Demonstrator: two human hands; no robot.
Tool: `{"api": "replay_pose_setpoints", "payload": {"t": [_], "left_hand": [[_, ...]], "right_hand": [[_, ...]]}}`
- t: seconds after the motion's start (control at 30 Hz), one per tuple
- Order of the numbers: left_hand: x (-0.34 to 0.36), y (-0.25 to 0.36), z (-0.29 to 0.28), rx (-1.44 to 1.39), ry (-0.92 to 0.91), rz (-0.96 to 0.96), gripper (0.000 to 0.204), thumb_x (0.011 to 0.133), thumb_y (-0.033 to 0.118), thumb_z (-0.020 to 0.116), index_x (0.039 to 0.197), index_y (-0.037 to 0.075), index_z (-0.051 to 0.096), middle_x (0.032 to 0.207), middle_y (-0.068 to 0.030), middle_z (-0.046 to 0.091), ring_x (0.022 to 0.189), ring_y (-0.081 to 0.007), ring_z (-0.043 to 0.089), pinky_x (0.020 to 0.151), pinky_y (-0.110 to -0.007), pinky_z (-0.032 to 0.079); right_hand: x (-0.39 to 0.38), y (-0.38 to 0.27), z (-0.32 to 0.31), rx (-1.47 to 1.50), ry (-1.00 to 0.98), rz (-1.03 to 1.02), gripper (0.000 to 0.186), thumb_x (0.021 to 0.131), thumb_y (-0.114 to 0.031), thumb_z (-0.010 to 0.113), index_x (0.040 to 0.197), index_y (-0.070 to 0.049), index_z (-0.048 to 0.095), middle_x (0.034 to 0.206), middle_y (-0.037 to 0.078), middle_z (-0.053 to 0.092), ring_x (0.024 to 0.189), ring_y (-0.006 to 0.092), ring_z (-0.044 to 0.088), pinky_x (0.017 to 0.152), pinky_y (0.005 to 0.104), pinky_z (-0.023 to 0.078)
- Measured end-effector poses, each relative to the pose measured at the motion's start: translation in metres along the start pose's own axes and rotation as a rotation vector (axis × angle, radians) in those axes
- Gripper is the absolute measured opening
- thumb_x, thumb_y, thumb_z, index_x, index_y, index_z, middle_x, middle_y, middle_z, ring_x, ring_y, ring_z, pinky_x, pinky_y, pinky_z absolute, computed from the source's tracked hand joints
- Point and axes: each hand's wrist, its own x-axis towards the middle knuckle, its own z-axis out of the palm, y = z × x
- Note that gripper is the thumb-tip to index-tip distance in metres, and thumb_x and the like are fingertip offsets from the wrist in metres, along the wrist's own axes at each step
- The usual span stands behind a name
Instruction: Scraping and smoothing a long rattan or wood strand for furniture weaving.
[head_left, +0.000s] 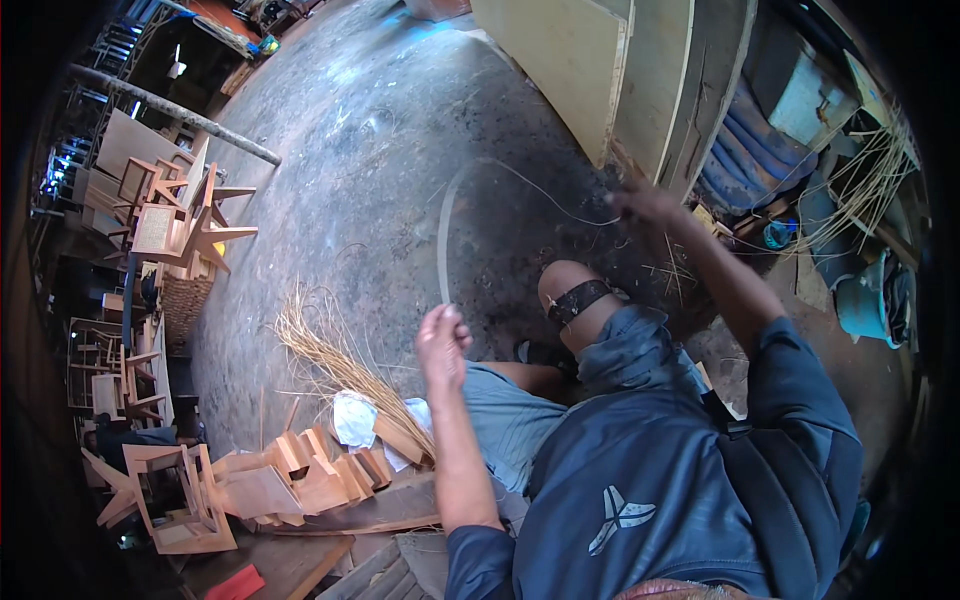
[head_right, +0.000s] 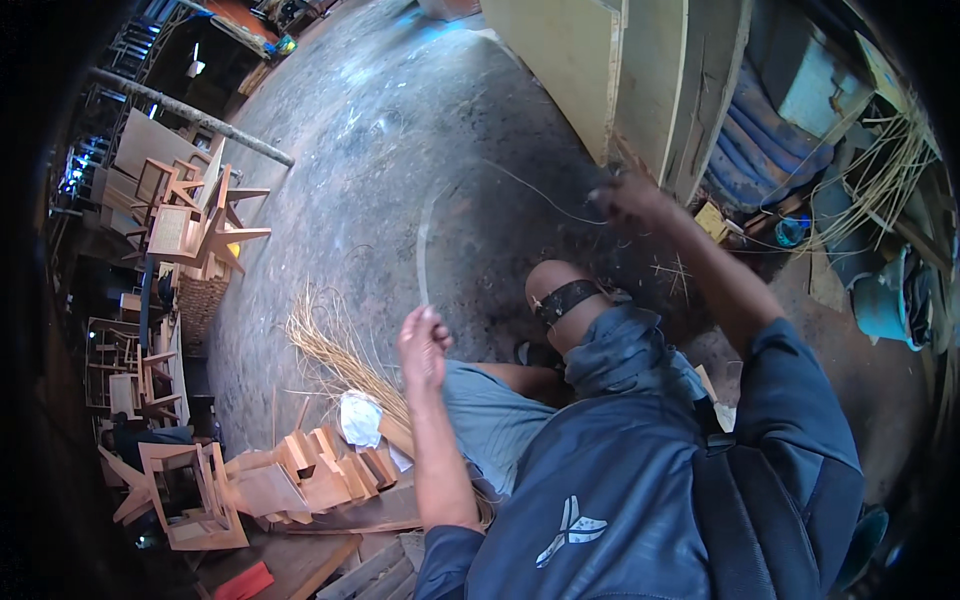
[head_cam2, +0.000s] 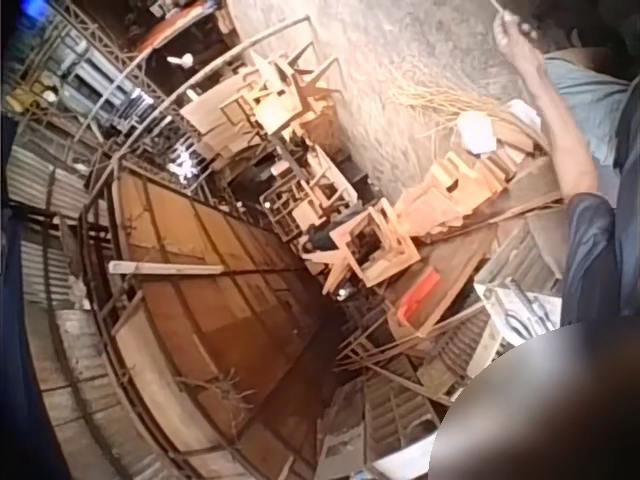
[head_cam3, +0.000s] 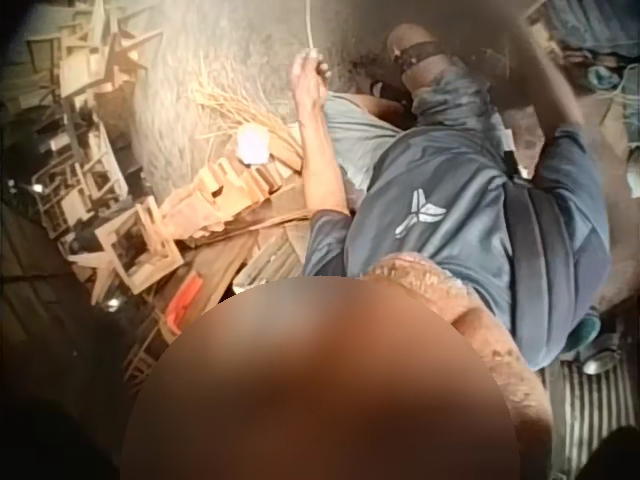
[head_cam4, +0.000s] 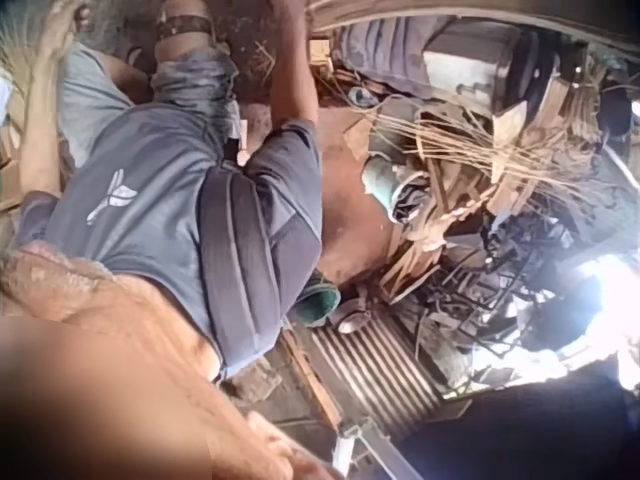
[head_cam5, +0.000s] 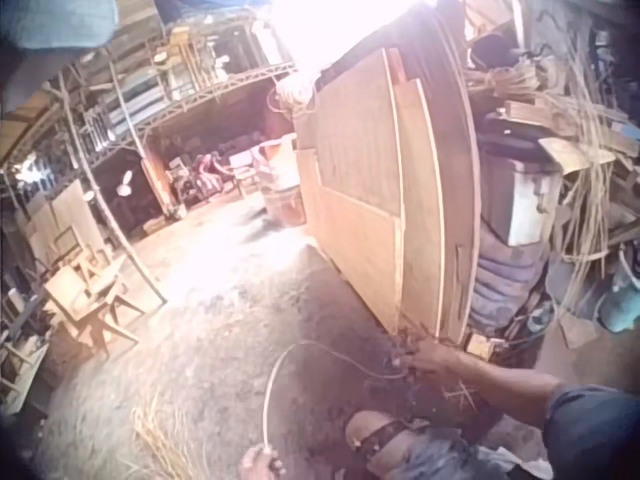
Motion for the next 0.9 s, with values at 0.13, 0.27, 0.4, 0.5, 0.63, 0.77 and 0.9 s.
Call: {"api": "replay_pose_setpoints", "payload": {"t": [0.13,0.27,0.4,0.5,0.63,0.77,0.9], "left_hand": [[-0.006,-0.004,0.074,0.302,-0.249,0.084,0.015,0.087,0.018,0.060,0.094,0.004,0.058,0.065,0.0026,0.053,0.046,-0.0015,0.039,0.041,-0.016,0.031],[-0.019,-0.009,0.088,0.414,-0.331,0.141,0.014,0.090,0.016,0.057,0.089,0.003,0.059,0.065,0.0036,0.052,0.056,-0.0017,0.043,0.049,-0.016,0.034],[-0.036,-0.012,0.088,0.398,-0.387,0.072,0.015,0.090,0.017,0.056,0.088,0.003,0.060,0.065,0.0034,0.052,0.057,-0.0028,0.044,0.051,-0.017,0.035],[-0.049,-0.019,0.083,0.389,-0.429,-0.026,0.015,0.091,0.018,0.055,0.089,0.003,0.059,0.065,0.0033,0.052,0.057,-0.0029,0.044,0.052,-0.017,0.036],[-0.060,-0.033,0.067,0.395,-0.449,-0.021,0.016,0.091,0.019,0.056,0.093,0.004,0.059,0.065,0.0035,0.051,0.053,-0.0022,0.042,0.047,-0.016,0.033],[-0.067,-0.033,0.072,0.281,-0.451,-0.004,0.015,0.091,0.018,0.056,0.092,0.004,0.059,0.065,0.0053,0.048,0.054,-0.0018,0.039,0.048,-0.017,0.032],[-0.071,-0.036,0.061,0.453,-0.407,0.119,0.013,0.090,0.016,0.056,0.089,0.003,0.059,0.066,0.0071,0.046,0.054,-0.0012,0.037,0.048,-0.017,0.029]], "right_hand": [[-0.092,-0.034,0.049,0.420,-0.132,-0.052,0.023,0.090,-0.025,0.052,0.079,-0.005,0.057,0.063,0.000,0.049,0.052,0.0074,0.044,0.046,0.0225,0.036],[-0.101,-0.030,0.089,0.459,-0.303,-0.309,0.027,0.087,-0.028,0.057,0.089,-0.002,0.059,0.063,0.000,0.050,0.047,0.0079,0.045,0.042,0.0221,0.036],[-0.121,-0.051,0.098,0.824,-0.495,-0.198,0.026,0.087,-0.028,0.058,0.091,-0.002,0.055,0.062,0.000,0.049,0.047,0.0073,0.045,0.040,0.0206,0.036],[-0.116,-0.044,0.102,0.760,-0.510,-0.140,0.025,0.088,-0.027,0.058,0.091,-0.003,0.052,0.062,0.000,0.049,0.046,0.0071,0.045,0.040,0.0190,0.036],[-0.109,-0.036,0.098,0.721,-0.427,-0.178,0.024,0.087,-0.027,0.060,0.087,-0.005,0.052,0.063,0.000,0.049,0.046,0.0068,0.044,0.039,0.0210,0.034],[-0.127,-0.040,0.110,0.671,-0.577,-0.136,0.024,0.086,-0.025,0.062,0.094,-0.006,0.050,0.065,-0.001,0.048,0.051,0.0067,0.044,0.043,0.0207,0.035],[-0.119,-0.031,0.107,0.719,-0.572,-0.073,0.024,0.087,-0.025,0.062,0.095,-0.006,0.050,0.066,-0.001,0.048,0.051,0.0069,0.044,0.042,0.0208,0.034]]}}
